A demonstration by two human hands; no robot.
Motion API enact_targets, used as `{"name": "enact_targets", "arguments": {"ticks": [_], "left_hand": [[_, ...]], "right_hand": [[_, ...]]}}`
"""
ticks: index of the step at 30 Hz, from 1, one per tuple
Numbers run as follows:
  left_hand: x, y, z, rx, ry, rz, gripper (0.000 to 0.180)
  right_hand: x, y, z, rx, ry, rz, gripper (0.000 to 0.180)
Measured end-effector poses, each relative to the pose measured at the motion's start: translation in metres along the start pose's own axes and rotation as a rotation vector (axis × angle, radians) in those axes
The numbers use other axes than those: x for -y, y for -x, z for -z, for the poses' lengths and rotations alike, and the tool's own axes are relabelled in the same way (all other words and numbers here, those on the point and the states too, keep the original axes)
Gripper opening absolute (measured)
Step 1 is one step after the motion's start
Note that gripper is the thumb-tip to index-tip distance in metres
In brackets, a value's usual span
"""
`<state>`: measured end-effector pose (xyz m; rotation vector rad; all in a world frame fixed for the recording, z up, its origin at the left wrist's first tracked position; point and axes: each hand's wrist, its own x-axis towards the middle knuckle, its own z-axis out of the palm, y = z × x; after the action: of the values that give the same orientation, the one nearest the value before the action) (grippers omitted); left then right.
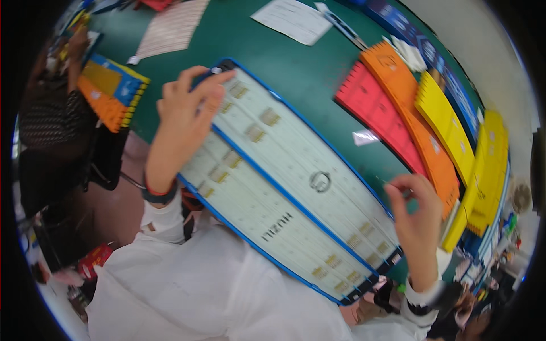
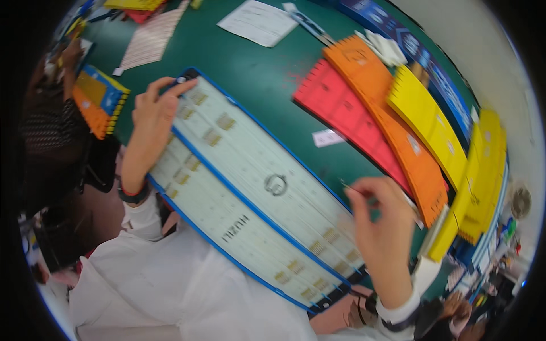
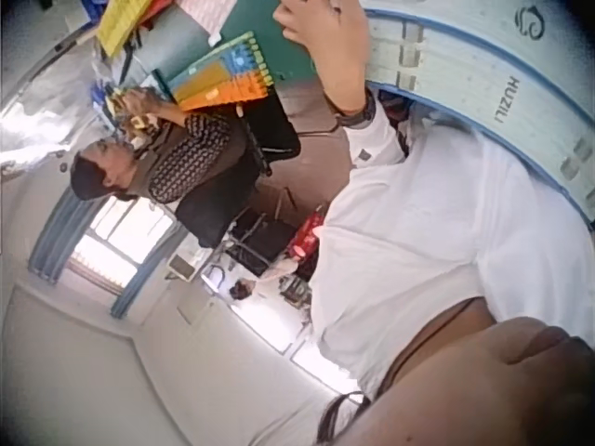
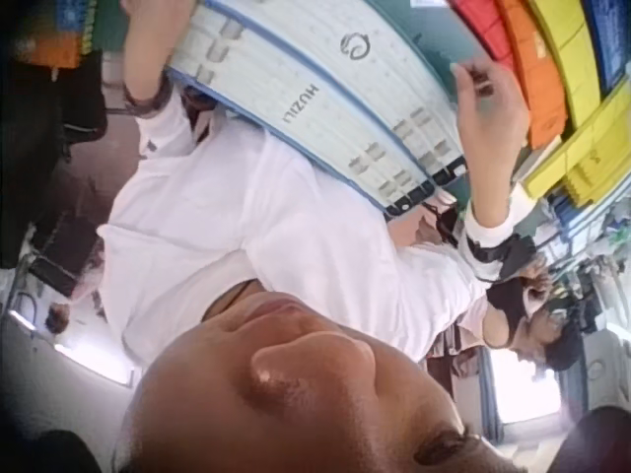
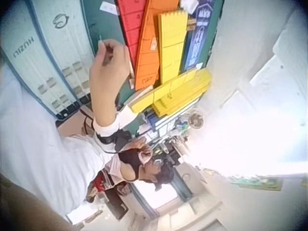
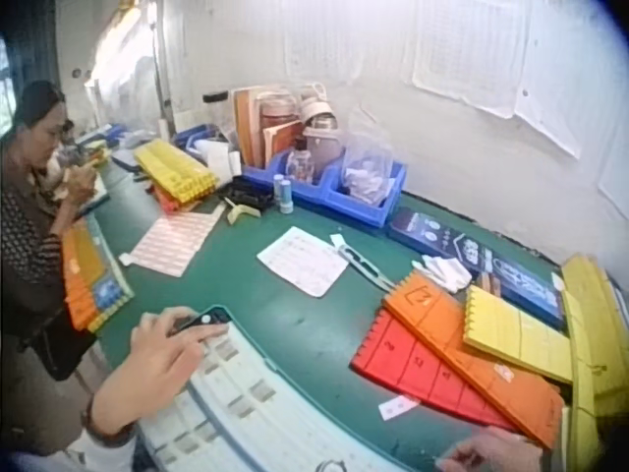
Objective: Manually assembling and testing electronic components on a light fixture.
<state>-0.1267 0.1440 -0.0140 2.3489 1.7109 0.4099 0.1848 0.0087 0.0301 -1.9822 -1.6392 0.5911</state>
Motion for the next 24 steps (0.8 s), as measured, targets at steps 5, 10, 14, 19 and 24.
{"name": "enact_targets", "arguments": {"ticks": [5,10,14,19,24], "left_hand": [[0.002,-0.007,-0.006,0.023,0.013,-0.025,0.050],[0.014,-0.003,0.020,0.070,-0.055,0.024,0.053],[-0.022,-0.021,0.045,-0.360,-0.280,-0.466,0.035],[-0.084,-0.038,0.047,-0.046,0.150,-1.256,0.029],[-0.125,-0.032,0.037,-0.464,0.027,-1.814,0.024]], "right_hand": [[-0.002,0.017,0.021,-0.168,0.033,-0.039,0.008],[-0.001,0.026,-0.001,0.044,-0.060,-0.046,0.009],[-0.004,0.022,-0.009,0.100,0.067,0.021,0.008],[0.000,0.035,0.002,0.118,0.187,-0.066,0.004],[-0.012,0.027,0.005,0.148,0.123,-0.034,0.006]]}}
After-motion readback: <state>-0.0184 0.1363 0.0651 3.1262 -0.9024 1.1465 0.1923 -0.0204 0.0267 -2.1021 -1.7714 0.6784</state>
